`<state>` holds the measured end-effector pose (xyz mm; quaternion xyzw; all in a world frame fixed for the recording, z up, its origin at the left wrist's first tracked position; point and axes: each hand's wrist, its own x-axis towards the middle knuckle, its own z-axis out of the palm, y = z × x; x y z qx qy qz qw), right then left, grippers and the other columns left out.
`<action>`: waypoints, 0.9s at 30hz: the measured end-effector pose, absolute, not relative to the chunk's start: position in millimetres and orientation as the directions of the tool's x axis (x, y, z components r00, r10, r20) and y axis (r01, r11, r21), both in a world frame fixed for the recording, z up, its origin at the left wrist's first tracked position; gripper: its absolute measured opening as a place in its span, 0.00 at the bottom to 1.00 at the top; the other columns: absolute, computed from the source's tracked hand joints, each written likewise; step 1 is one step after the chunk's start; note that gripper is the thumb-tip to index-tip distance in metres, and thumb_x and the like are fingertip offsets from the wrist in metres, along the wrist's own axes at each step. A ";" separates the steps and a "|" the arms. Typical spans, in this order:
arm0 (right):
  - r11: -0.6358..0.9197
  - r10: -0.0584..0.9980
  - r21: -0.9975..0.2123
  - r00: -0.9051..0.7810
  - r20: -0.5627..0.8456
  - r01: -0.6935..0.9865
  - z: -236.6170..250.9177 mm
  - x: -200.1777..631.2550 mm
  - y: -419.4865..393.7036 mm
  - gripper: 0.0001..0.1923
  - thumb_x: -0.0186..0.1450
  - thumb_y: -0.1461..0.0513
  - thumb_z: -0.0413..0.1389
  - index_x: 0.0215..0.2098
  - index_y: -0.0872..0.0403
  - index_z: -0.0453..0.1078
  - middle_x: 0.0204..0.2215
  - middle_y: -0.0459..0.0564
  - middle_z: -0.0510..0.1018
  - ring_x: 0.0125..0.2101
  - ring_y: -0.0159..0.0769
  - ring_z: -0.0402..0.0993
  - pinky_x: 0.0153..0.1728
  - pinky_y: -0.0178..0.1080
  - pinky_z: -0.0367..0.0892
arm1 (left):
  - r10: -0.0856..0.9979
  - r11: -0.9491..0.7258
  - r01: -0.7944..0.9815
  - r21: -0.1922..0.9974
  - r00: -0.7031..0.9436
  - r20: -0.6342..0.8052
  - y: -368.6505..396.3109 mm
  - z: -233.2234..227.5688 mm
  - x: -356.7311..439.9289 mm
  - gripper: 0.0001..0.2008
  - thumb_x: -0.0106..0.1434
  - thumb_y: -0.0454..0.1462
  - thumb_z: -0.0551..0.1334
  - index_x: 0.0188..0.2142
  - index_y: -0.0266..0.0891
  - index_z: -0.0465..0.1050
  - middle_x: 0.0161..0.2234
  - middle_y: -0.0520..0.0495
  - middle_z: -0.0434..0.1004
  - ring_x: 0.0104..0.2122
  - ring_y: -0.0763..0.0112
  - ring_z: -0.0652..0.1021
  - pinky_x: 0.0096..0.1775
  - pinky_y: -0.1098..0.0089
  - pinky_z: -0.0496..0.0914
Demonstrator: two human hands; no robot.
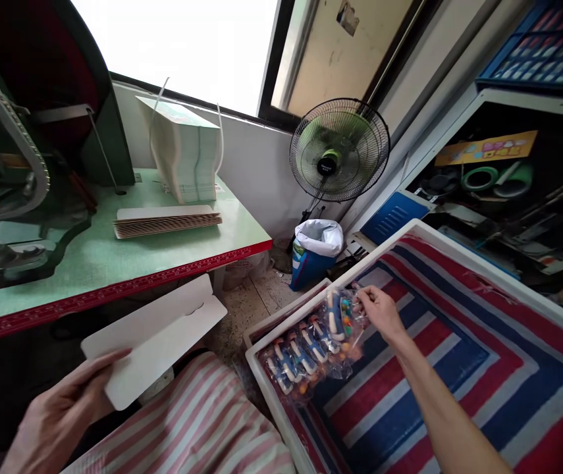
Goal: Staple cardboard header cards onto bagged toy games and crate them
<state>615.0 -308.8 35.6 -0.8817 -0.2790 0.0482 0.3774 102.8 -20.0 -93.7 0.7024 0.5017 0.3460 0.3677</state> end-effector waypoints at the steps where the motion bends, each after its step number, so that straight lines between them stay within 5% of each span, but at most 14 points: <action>1: -0.463 0.573 -0.797 0.817 0.065 0.388 49.0 598.6 -300.7 0.14 0.66 0.50 0.58 0.31 0.52 0.73 0.24 0.49 0.80 0.25 0.40 0.77 0.27 0.38 0.68 | 0.932 -0.269 0.406 0.874 0.338 0.130 -23.4 -93.0 110.6 0.29 0.60 0.65 0.59 0.44 0.51 0.84 0.46 0.55 0.87 0.45 0.57 0.86 0.45 0.64 0.81; 5: -0.121 0.660 -0.993 0.748 -0.073 0.010 73.6 512.5 -255.1 0.17 0.58 0.50 0.69 0.31 0.53 0.74 0.28 0.49 0.82 0.26 0.37 0.78 0.26 0.35 0.70 | 0.769 -0.499 0.311 0.809 0.589 0.248 -58.4 -84.6 149.7 0.25 0.63 0.55 0.65 0.52 0.44 0.81 0.53 0.42 0.84 0.52 0.53 0.83 0.49 0.64 0.79; 8: 0.012 0.727 -0.965 0.665 -0.171 -0.260 64.0 439.6 -218.1 0.17 0.56 0.52 0.72 0.32 0.54 0.76 0.32 0.51 0.84 0.31 0.37 0.81 0.29 0.33 0.72 | 0.676 -0.572 0.314 0.758 0.704 0.218 -89.3 -73.0 173.2 0.41 0.54 0.55 0.73 0.64 0.45 0.71 0.63 0.38 0.75 0.58 0.48 0.78 0.53 0.59 0.78; 10: 0.028 0.789 -0.923 0.576 -0.215 -0.383 52.2 396.7 -199.4 0.15 0.58 0.53 0.71 0.33 0.53 0.76 0.35 0.51 0.85 0.34 0.37 0.82 0.32 0.33 0.73 | 0.706 -0.552 0.306 0.776 0.667 0.240 -98.8 -66.1 179.3 0.41 0.57 0.54 0.72 0.66 0.45 0.68 0.66 0.37 0.70 0.60 0.48 0.77 0.54 0.58 0.77; 12: 0.014 0.846 -0.906 0.488 -0.214 -0.422 41.3 366.4 -187.5 0.14 0.61 0.52 0.69 0.34 0.52 0.75 0.36 0.51 0.84 0.36 0.38 0.82 0.33 0.34 0.73 | 0.787 -0.513 0.308 0.801 0.542 0.295 -97.6 -62.2 175.5 0.28 0.66 0.49 0.65 0.63 0.44 0.71 0.62 0.37 0.74 0.56 0.53 0.79 0.53 0.61 0.77; 14: -0.033 0.890 -0.948 0.422 -0.172 -0.316 34.5 353.1 -180.9 0.14 0.65 0.50 0.64 0.34 0.52 0.75 0.35 0.51 0.84 0.34 0.38 0.81 0.32 0.35 0.72 | 0.840 -0.485 0.314 0.817 0.426 0.335 -90.3 -60.9 163.8 0.18 0.72 0.44 0.58 0.57 0.42 0.75 0.56 0.38 0.79 0.51 0.58 0.82 0.50 0.64 0.77; 17: -0.036 0.921 -0.983 0.388 0.037 0.178 35.3 360.0 -174.0 0.15 0.69 0.49 0.60 0.35 0.51 0.76 0.34 0.52 0.83 0.34 0.40 0.80 0.34 0.39 0.73 | 0.855 -0.477 0.325 0.816 0.385 0.346 -79.6 -60.5 142.5 0.17 0.75 0.42 0.53 0.48 0.41 0.80 0.47 0.41 0.82 0.43 0.63 0.83 0.44 0.69 0.76; 20: 0.136 0.933 -0.758 0.174 0.314 0.638 44.6 375.1 -163.9 0.11 0.69 0.52 0.61 0.40 0.50 0.78 0.42 0.53 0.83 0.44 0.45 0.78 0.48 0.45 0.72 | 0.854 -0.482 0.373 0.793 0.403 0.329 -77.0 -59.8 129.2 0.20 0.76 0.42 0.50 0.37 0.41 0.80 0.36 0.45 0.80 0.33 0.69 0.80 0.36 0.73 0.73; 23: 0.254 0.955 -0.602 -0.095 0.282 0.757 46.9 378.6 -151.2 0.12 0.67 0.54 0.64 0.46 0.49 0.78 0.46 0.53 0.82 0.49 0.46 0.76 0.51 0.45 0.71 | 0.859 -0.471 0.418 0.777 0.418 0.295 -80.6 -59.8 123.8 0.22 0.77 0.42 0.48 0.33 0.41 0.78 0.32 0.47 0.77 0.29 0.71 0.77 0.32 0.74 0.69; 27: 0.227 0.974 -0.582 -0.172 0.149 0.781 30.3 367.7 -139.9 0.10 0.66 0.55 0.65 0.44 0.48 0.80 0.42 0.50 0.84 0.44 0.44 0.78 0.47 0.43 0.72 | 0.868 -0.450 0.438 0.778 0.418 0.267 -84.7 -59.7 117.7 0.24 0.77 0.43 0.46 0.33 0.41 0.77 0.34 0.47 0.79 0.30 0.70 0.78 0.33 0.72 0.69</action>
